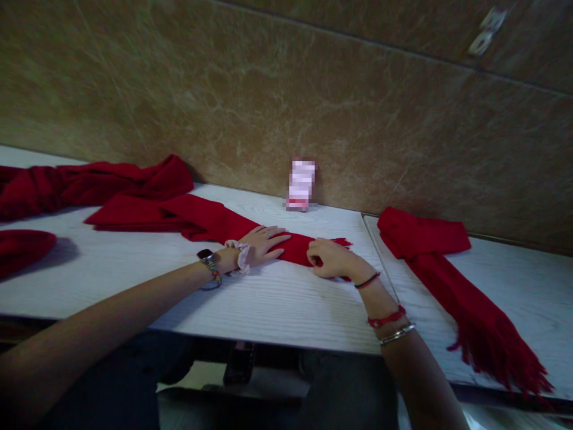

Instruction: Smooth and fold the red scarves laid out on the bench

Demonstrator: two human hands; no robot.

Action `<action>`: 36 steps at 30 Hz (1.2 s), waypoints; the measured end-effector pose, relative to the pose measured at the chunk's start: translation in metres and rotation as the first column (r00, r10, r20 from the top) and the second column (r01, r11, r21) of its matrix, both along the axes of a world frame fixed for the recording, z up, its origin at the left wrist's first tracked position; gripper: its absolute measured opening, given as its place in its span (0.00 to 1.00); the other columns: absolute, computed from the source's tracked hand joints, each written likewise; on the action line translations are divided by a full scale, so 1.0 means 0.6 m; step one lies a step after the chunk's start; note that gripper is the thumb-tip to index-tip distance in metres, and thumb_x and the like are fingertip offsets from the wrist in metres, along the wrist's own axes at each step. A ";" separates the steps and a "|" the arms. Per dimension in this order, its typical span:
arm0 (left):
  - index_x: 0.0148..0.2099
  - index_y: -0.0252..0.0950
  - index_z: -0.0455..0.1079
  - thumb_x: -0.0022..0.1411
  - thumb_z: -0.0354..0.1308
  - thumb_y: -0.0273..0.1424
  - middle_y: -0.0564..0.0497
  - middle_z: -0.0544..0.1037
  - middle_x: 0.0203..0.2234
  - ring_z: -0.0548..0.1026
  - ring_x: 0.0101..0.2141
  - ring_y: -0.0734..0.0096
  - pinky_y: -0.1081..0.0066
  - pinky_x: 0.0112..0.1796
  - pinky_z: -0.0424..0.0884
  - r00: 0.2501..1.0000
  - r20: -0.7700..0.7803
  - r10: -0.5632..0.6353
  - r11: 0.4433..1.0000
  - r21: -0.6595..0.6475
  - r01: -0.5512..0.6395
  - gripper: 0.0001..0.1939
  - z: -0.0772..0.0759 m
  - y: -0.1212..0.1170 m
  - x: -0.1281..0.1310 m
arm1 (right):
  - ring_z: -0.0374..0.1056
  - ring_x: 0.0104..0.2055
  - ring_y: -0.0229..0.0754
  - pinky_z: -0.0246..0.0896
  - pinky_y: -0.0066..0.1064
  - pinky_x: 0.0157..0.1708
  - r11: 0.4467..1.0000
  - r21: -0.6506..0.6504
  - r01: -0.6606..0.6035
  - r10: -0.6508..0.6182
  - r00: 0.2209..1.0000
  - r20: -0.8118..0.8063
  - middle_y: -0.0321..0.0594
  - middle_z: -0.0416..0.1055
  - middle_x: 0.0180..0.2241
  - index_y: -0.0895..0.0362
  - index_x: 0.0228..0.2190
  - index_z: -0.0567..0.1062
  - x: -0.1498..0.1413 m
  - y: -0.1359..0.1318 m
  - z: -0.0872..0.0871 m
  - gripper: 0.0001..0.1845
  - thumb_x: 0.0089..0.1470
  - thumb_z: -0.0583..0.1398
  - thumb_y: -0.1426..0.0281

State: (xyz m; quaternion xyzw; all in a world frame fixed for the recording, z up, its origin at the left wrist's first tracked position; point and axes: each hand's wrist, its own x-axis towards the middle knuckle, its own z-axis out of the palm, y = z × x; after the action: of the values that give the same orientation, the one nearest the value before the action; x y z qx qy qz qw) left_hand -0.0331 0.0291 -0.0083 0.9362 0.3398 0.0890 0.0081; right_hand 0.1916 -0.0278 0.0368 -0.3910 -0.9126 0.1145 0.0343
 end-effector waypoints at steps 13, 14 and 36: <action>0.60 0.40 0.56 0.64 0.42 0.41 0.48 0.59 0.58 0.56 0.57 0.59 0.57 0.55 0.50 0.998 0.060 0.001 1.000 -0.015 0.000 0.24 -0.001 -0.002 0.001 | 0.63 0.46 0.47 0.57 0.43 0.48 0.922 0.201 0.330 -0.270 0.923 -0.275 0.48 0.68 0.42 0.57 0.40 0.70 0.081 0.018 -0.011 0.18 0.50 0.54 0.60; 0.60 0.40 0.56 0.64 0.42 0.41 0.47 0.59 0.58 0.56 0.57 0.59 0.58 0.55 0.50 0.999 0.049 0.001 1.000 -0.017 0.000 0.24 -0.001 -0.002 0.001 | 0.59 0.52 0.48 0.53 0.44 0.51 0.916 0.233 0.327 -0.265 0.928 -0.261 0.51 0.65 0.48 0.58 0.46 0.67 0.063 0.020 -0.020 0.23 0.51 0.53 0.58; 0.60 0.38 0.56 0.65 0.40 0.42 0.46 0.58 0.58 0.55 0.58 0.59 0.57 0.55 0.50 0.998 0.023 0.055 0.998 -0.023 -0.055 0.24 0.000 -0.014 -0.002 | 0.54 0.58 0.48 0.50 0.46 0.55 0.907 0.288 0.307 -0.335 0.941 0.053 0.55 0.58 0.56 0.63 0.55 0.58 0.034 0.008 -0.077 0.31 0.58 0.42 0.57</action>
State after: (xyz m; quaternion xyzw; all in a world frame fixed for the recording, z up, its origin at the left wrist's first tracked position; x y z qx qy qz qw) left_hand -0.0342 0.0204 -0.0081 0.9253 0.3663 0.0966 0.0203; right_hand 0.2123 -0.0230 -0.0094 -0.5323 -0.8434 -0.0405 0.0606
